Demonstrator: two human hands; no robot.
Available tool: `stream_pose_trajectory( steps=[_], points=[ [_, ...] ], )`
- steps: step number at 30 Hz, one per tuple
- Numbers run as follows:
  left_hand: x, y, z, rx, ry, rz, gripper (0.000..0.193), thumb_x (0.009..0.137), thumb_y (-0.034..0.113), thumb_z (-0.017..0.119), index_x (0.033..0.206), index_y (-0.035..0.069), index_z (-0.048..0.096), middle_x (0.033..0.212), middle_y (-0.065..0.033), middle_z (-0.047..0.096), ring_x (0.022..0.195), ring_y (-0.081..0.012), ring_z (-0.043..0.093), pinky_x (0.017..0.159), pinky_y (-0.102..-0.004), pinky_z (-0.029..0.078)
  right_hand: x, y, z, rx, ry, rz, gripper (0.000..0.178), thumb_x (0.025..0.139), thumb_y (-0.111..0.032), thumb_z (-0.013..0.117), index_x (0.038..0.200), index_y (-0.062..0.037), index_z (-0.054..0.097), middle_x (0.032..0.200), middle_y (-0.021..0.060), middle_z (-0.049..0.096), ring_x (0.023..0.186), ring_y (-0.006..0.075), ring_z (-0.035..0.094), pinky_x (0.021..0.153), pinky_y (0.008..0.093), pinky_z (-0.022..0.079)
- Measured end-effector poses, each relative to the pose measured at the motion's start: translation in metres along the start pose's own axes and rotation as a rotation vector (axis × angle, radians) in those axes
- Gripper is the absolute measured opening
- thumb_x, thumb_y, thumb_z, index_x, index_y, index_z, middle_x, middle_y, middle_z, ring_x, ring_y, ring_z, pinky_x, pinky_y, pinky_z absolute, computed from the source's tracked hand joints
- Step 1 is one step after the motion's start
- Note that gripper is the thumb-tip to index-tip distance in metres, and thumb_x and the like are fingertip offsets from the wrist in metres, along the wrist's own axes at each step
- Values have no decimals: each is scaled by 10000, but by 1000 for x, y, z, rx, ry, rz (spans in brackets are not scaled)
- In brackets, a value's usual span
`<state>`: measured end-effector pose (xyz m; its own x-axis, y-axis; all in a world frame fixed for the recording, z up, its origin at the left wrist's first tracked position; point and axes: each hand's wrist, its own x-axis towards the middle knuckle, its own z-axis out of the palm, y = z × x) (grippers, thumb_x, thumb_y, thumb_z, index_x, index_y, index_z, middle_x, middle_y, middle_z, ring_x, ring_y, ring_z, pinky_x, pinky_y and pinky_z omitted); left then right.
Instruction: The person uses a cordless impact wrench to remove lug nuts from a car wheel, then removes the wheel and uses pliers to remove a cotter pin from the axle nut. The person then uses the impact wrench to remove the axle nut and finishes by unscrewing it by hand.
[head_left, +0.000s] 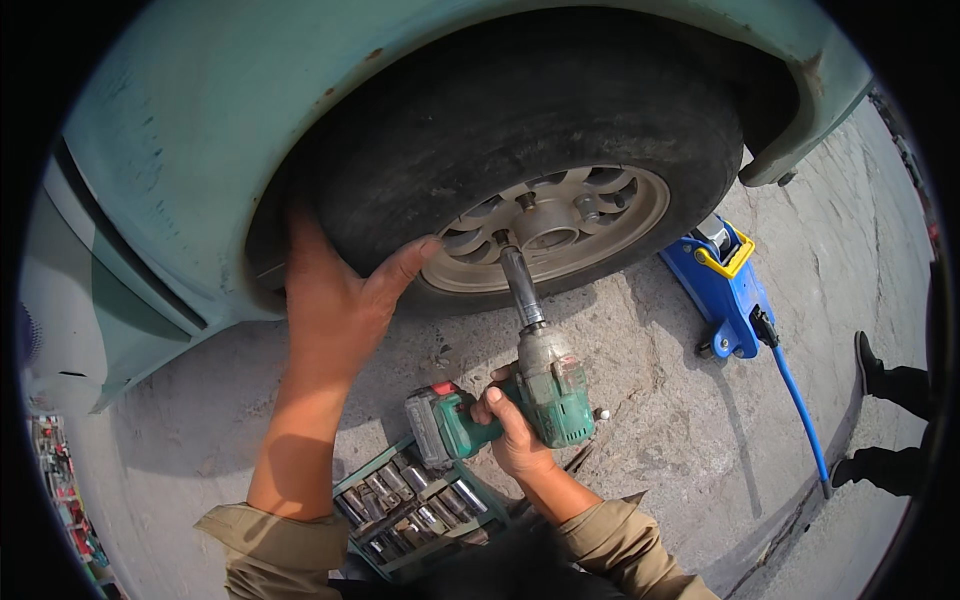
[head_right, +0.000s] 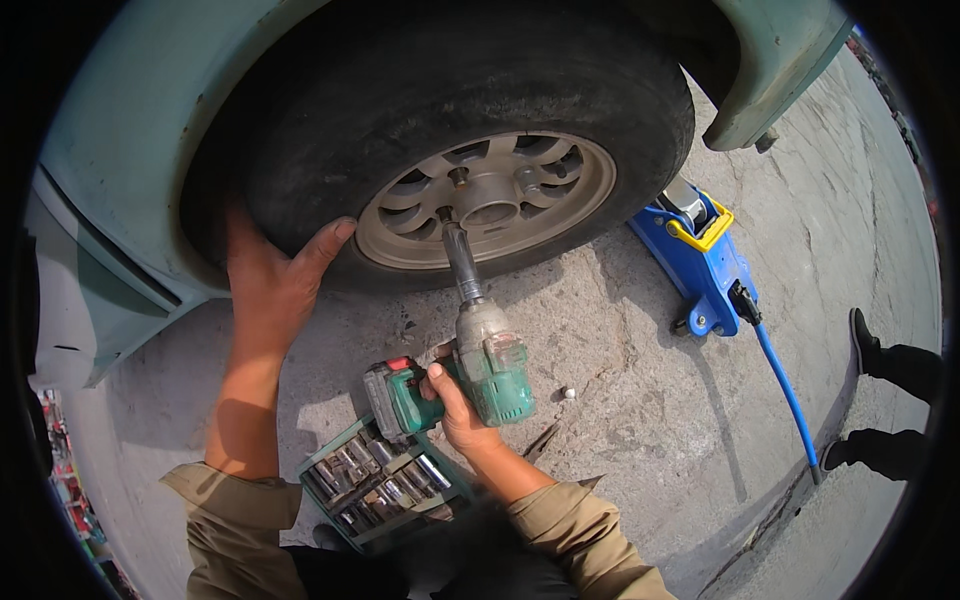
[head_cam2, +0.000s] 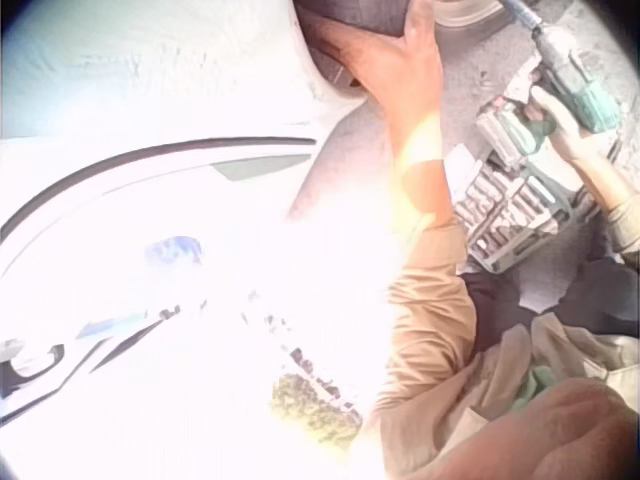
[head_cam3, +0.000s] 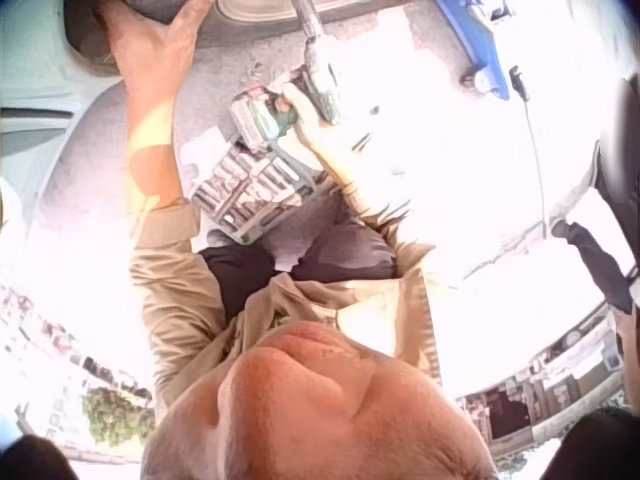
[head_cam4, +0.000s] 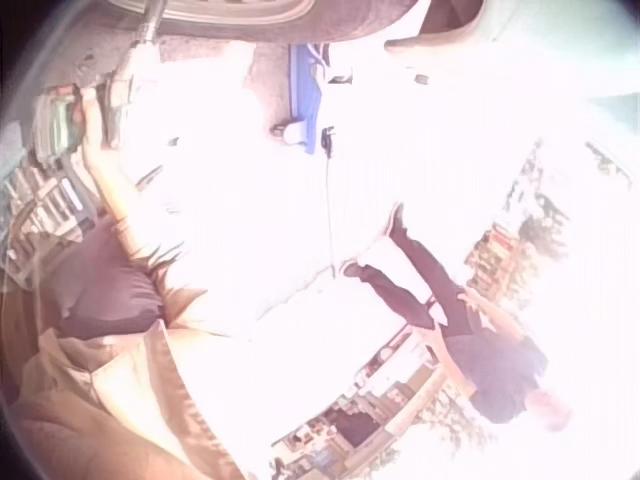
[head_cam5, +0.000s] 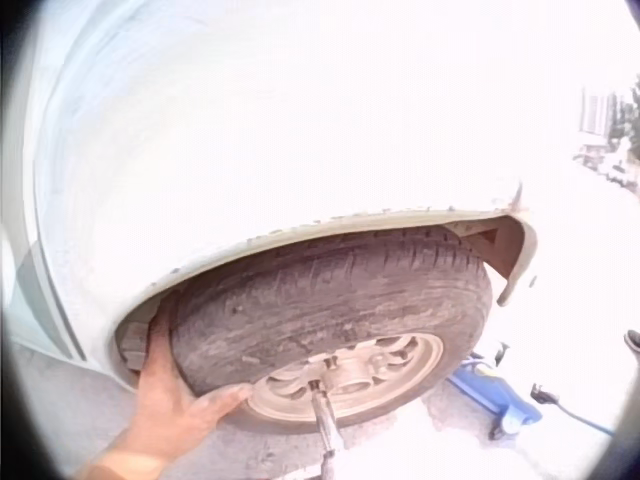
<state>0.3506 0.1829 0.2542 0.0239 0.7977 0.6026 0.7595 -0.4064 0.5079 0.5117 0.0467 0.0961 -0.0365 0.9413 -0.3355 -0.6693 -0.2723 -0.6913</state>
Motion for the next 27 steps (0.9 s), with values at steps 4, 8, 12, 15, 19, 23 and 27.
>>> stream_pose_trajectory(
  steps=[4,8,12,15,19,23,27],
  points=[
    [0,3,5,-16,13,-22,1078,769,468,908,1500,-108,364,1408,-306,559,1320,-401,559,1143,-435,417,-28,-11,-30,37,-18,32,356,949,-116,702,1229,-42,495,824,55,547,742,173,516,766,390,467],
    [0,-1,-1,47,18,-4,1035,764,505,901,1450,-110,429,1342,-317,610,1274,-407,608,1121,-430,446,-78,-26,-63,82,46,153,367,924,-111,689,1234,-50,502,785,41,523,724,165,504,733,386,446],
    [-2,-11,3,179,83,96,1044,770,572,874,1440,-104,445,1347,-322,609,1293,-418,603,1109,-428,457,-128,-42,-94,196,296,315,313,926,-95,674,1206,-58,541,795,27,516,703,148,508,724,361,453],
    [0,-13,5,172,57,97,1049,766,613,859,1418,-109,466,1346,-333,603,1274,-439,611,1090,-446,470,-143,-47,-107,199,491,418,261,936,-78,664,1176,-36,568,810,29,521,699,150,529,686,359,483],
    [0,0,5,29,92,-1,1017,782,270,873,1549,-91,311,1489,-284,491,1429,-356,455,1226,-409,318,-162,-55,-112,141,499,433,284,923,-59,657,1187,-21,561,809,37,514,711,167,523,684,365,479],
    [-6,9,6,43,106,-34,993,795,255,868,1541,-95,313,1487,-285,491,1423,-360,460,1220,-409,329,-178,-66,-115,78,471,390,314,911,-46,648,1210,-22,553,807,43,507,717,174,512,692,370,472],
    [-4,1,8,-23,92,-32,972,819,242,856,1550,-86,306,1495,-288,481,1422,-363,461,1215,-414,341,-184,-69,-123,42,475,357,324,911,-44,638,1222,-29,549,806,36,505,717,168,506,696,371,467]
  ],
)
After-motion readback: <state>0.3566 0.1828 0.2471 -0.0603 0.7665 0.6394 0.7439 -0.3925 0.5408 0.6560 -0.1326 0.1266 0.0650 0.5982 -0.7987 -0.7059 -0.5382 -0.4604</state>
